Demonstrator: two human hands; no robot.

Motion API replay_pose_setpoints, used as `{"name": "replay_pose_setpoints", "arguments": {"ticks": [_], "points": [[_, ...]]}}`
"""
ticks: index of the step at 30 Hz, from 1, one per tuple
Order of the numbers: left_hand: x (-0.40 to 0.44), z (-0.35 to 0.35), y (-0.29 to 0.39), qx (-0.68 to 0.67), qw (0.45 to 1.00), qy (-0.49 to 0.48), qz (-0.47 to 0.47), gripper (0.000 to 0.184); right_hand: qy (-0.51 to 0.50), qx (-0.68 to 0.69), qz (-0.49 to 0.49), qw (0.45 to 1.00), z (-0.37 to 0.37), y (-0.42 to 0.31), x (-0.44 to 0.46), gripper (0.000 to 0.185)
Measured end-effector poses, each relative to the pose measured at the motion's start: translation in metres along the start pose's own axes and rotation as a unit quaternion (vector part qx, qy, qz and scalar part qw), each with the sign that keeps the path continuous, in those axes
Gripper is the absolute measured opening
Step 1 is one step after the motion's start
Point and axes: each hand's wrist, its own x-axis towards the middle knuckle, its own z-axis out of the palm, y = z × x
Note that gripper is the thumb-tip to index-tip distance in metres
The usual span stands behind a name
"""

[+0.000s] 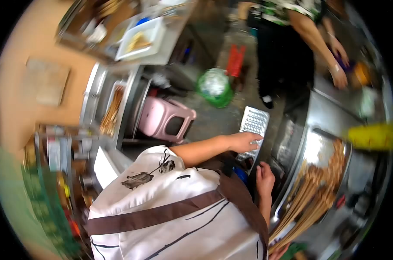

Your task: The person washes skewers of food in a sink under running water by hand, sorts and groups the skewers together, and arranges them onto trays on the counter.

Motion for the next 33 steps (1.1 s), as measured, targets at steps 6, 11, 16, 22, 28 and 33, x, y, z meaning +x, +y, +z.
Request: {"name": "replay_pose_setpoints", "arguments": {"ticks": [6, 11, 16, 22, 28, 33], "points": [[-0.073, -0.066, -0.077, -0.037, 0.972, 0.222, -0.069, 0.036, -0.137, -0.053, -0.029, 0.989, 0.043, -0.026, 0.052, 0.020], [-0.162, -0.117, -0.131, -0.113, 0.926, 0.334, -0.134, 0.035, -0.208, -0.086, -0.082, 0.971, 0.099, -0.077, 0.112, 0.022], [-0.258, -0.159, -0.203, -0.124, 0.857, 0.442, -0.233, 0.036, -0.256, -0.135, -0.199, 0.936, 0.195, -0.174, 0.176, 0.024], [-0.352, -0.194, -0.271, -0.061, 0.763, 0.592, -0.251, 0.029, -0.311, -0.099, -0.369, 0.870, 0.308, -0.271, 0.220, 0.017], [-0.387, -0.212, -0.275, -0.175, 0.622, 0.702, -0.299, 0.049, -0.384, -0.040, -0.379, 0.841, 0.385, -0.346, 0.242, 0.020], [-0.424, -0.213, -0.265, -0.096, 0.483, 0.803, -0.336, 0.043, -0.466, -0.032, -0.405, 0.786, 0.454, -0.377, 0.272, 0.028]]}}
